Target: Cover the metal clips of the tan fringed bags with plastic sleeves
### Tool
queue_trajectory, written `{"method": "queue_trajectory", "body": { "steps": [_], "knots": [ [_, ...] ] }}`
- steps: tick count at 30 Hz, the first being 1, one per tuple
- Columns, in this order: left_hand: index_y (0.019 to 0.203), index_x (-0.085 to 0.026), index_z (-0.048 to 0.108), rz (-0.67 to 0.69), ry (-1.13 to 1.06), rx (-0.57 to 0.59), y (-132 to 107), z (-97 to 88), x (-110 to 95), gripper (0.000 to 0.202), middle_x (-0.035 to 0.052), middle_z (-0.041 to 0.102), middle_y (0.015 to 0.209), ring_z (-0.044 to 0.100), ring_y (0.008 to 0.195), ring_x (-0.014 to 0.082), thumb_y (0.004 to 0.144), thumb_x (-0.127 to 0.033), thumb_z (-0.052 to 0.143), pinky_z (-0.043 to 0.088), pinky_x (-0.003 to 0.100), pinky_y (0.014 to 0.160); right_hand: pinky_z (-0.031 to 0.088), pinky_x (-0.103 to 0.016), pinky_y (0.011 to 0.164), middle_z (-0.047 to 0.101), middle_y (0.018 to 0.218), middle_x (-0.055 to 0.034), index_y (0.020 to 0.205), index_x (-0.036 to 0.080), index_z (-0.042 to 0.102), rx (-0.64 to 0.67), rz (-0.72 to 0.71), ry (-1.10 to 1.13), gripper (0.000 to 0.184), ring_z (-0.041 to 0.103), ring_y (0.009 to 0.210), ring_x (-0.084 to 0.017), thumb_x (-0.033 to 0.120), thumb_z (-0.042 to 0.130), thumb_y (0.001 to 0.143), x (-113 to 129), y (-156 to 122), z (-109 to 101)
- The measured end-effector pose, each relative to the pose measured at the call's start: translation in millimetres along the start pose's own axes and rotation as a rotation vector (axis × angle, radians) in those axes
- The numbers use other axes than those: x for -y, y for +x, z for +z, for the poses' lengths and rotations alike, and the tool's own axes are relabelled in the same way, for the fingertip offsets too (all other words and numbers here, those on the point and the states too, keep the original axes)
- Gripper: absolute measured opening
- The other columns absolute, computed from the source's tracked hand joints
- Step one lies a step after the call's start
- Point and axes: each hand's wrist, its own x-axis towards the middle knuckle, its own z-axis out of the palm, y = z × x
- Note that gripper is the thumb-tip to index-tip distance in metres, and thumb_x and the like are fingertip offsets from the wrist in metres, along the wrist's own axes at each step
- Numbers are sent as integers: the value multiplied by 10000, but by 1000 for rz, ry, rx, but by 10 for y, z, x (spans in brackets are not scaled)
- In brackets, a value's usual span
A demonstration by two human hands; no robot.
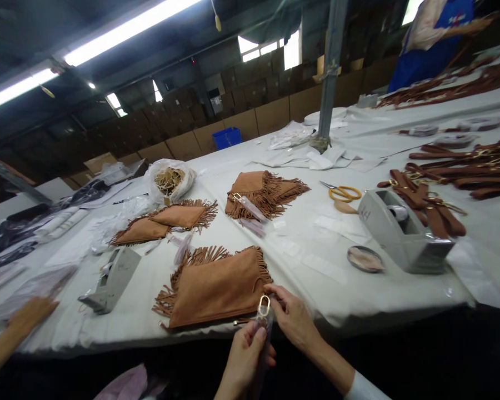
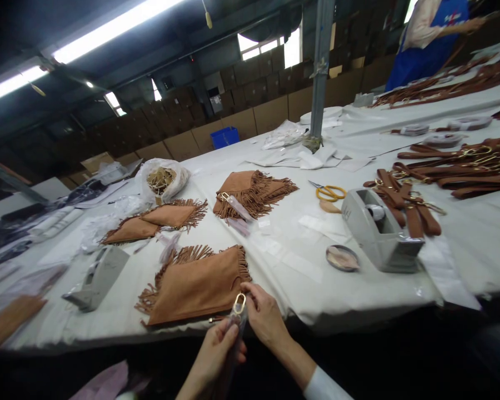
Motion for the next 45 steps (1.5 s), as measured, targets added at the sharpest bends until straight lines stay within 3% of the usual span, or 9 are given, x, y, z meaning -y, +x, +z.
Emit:
{"method": "queue_trajectory", "body": {
  "steps": [3,11,22,26,30,33,38,42,45],
  "knots": [
    [825,-119,598,0,1,-9,7,21,-49,551,1,594,536,513,424,96,638,-635,652,352,214,457,472,-342,885,694,1041,-53,1028,221,655,9,23,35,286,629,978,-220,249,478,805,-19,21,-10],
    [772,-117,581,-17,61,5,33,42,-89,541,24,615,561,562,460,115,664,-645,630,369,209,462,487,-267,703,678,843,-11,1028,218,589,113,38,160,273,642,745,-161,214,432,804,-58,51,-41],
    [651,-106,596,16,-114,-116,52,143,-36,502,61,646,564,565,471,121,602,-589,722,380,224,491,477,-296,778,713,834,6,1281,219,450,130,43,134,509,647,806,-180,186,412,774,-59,22,-83],
    [594,-127,566,3,-190,-156,49,183,-74,479,49,632,543,560,470,121,540,-554,778,376,219,489,475,-311,797,730,870,4,1314,226,436,200,29,170,562,650,797,-183,174,423,754,-56,3,-117],
    [581,-125,584,20,-124,-202,48,189,-135,479,32,607,495,509,412,105,562,-573,755,316,204,433,475,-319,814,736,844,-3,1282,211,487,257,31,265,551,648,800,-191,192,438,733,-67,-4,-158],
    [582,-120,604,39,-65,-234,32,181,-152,480,22,587,463,469,372,95,588,-583,730,286,203,412,477,-297,746,726,826,-13,1262,192,504,223,49,274,515,630,745,-180,231,460,751,-44,-9,-176],
    [593,-104,651,61,-189,-198,6,157,-131,453,7,569,486,468,444,94,555,-540,769,331,215,483,403,-242,551,640,626,17,1141,181,597,164,66,17,427,554,559,-141,371,595,759,74,-32,-110],
    [657,-96,710,84,-194,-128,5,50,-96,439,2,572,533,451,518,90,560,-518,778,312,214,535,381,-230,530,614,552,35,1074,193,644,171,88,-44,388,543,524,-133,294,651,699,121,17,-38],
    [621,-102,711,49,-218,-193,19,-56,-60,414,-10,555,495,431,487,84,527,-495,800,291,215,520,380,-218,511,598,509,45,961,194,669,79,162,14,255,538,495,-125,270,599,728,113,52,-61]
  ]
}}
